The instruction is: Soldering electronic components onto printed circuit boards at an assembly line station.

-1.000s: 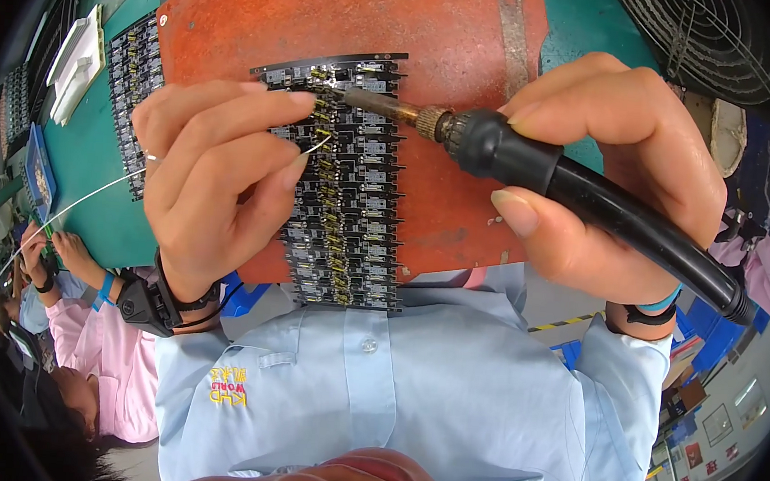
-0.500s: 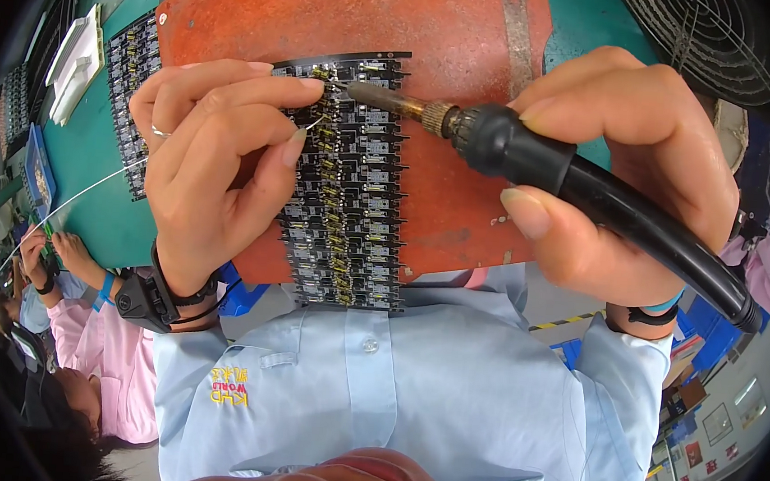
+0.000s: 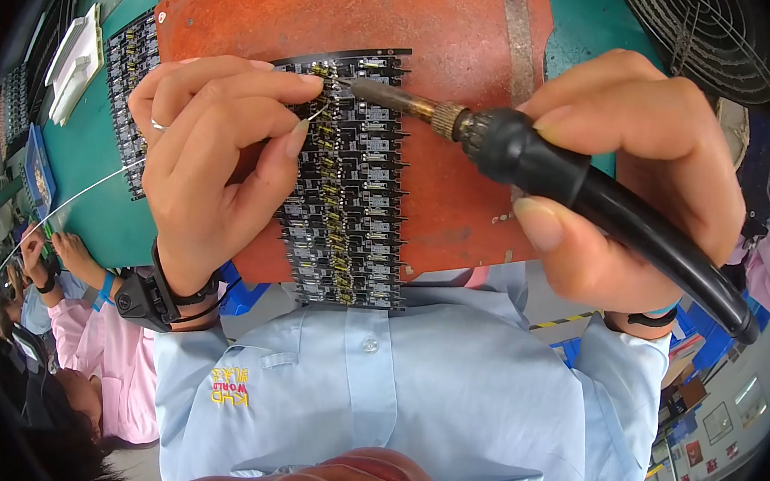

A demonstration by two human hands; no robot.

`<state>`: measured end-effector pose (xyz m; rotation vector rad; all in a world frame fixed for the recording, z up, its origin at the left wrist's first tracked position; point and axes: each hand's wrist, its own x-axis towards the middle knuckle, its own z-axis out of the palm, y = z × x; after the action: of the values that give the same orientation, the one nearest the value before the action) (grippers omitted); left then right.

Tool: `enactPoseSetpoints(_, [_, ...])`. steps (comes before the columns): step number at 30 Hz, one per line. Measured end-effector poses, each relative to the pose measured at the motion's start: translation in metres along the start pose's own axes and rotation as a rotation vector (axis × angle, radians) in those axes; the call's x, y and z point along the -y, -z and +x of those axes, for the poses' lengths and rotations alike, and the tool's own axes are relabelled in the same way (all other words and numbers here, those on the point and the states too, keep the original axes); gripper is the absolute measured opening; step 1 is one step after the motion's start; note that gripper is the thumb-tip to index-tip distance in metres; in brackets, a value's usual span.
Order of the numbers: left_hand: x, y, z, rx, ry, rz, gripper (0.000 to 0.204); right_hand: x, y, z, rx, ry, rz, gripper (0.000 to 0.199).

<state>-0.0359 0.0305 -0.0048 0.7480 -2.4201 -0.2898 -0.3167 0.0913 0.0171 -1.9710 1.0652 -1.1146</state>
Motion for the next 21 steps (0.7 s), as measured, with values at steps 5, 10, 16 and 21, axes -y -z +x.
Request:
enactPoseSetpoints(5, [-0.0027, -0.0027, 0.0046, -0.013, 0.033, 0.006, 0.016, 0.0006, 0.0013, 0.0, 0.006, -0.013, -0.002, 0.041])
enactPoseSetpoints(10, [-0.0048, -0.0035, 0.008, -0.007, 0.053, 0.031, 0.017, -0.0024, -0.0001, 0.0018, 0.025, 0.006, 0.002, 0.041])
enactPoseSetpoints(16, [-0.0051, -0.0046, 0.0094, -0.012, 0.057, 0.048, 0.019, -0.0068, -0.0018, 0.0031, 0.032, 0.031, -0.001, 0.04])
enactPoseSetpoints(21, [-0.0068, -0.0047, 0.0107, -0.012, 0.058, 0.054, 0.019, -0.0043, -0.0005, 0.0023, 0.03, 0.014, -0.007, 0.04])
